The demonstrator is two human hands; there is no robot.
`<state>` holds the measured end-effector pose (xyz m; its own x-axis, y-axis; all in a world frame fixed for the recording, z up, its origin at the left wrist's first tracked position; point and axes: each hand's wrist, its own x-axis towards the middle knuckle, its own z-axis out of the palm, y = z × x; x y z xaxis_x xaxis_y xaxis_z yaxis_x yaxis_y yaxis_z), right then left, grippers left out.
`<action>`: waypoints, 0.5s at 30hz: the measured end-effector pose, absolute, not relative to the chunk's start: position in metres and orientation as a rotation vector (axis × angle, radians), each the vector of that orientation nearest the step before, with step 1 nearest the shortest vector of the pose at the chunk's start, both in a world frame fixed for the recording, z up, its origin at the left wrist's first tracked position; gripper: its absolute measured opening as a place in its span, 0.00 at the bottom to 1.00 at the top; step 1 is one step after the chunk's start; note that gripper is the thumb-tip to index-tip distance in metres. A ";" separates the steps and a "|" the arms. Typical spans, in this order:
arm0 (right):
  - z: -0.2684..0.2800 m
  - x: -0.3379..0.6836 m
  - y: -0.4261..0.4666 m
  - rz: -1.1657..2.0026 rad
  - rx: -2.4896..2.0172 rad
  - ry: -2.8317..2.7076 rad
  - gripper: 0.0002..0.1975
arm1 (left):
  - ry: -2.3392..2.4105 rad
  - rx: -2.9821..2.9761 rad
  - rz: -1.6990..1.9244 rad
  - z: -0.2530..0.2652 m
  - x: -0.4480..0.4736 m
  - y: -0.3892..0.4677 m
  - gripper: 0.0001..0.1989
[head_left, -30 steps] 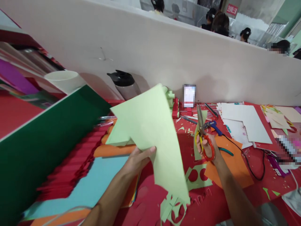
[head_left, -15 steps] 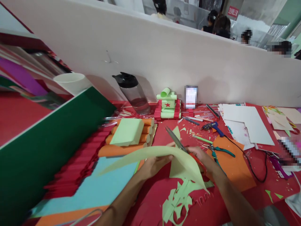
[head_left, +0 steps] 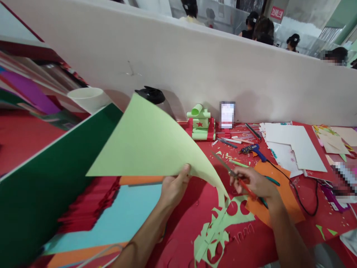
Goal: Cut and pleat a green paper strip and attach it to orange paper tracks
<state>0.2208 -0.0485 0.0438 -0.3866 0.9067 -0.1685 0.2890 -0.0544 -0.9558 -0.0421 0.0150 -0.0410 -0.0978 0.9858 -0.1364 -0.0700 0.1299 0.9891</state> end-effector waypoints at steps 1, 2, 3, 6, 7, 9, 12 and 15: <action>0.045 0.231 -0.048 1.367 -1.350 -1.747 0.08 | 1.302 0.992 1.282 -0.037 -0.040 0.016 0.27; 0.045 0.243 -0.048 1.176 -1.464 -1.815 0.08 | 1.271 0.960 1.355 -0.032 -0.038 0.017 0.22; 0.044 0.255 -0.047 0.985 -1.580 -1.855 0.08 | 1.209 0.908 1.429 -0.028 -0.035 0.018 0.18; 0.032 0.291 -0.044 0.591 -1.848 -1.940 0.13 | 1.062 0.765 1.498 -0.020 -0.027 0.018 0.21; 0.027 0.301 -0.043 0.498 -1.917 -1.953 0.15 | 1.044 0.728 1.485 -0.020 -0.026 0.018 0.23; 0.019 0.318 -0.044 0.385 -2.024 -1.979 0.14 | 1.039 0.669 1.456 -0.020 -0.026 0.017 0.25; 0.013 0.334 -0.048 0.323 -2.085 -1.977 0.13 | 1.022 0.620 1.442 -0.021 -0.029 0.017 0.27; 0.009 0.342 -0.052 0.332 -2.059 -1.989 0.12 | 0.991 0.621 1.446 -0.019 -0.032 0.016 0.28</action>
<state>0.3422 -0.0519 0.0090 0.0374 0.9992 0.0156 0.9400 -0.0299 -0.3398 -0.0320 0.0165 -0.0195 -0.1417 0.9740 -0.1767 -0.5167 0.0795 0.8525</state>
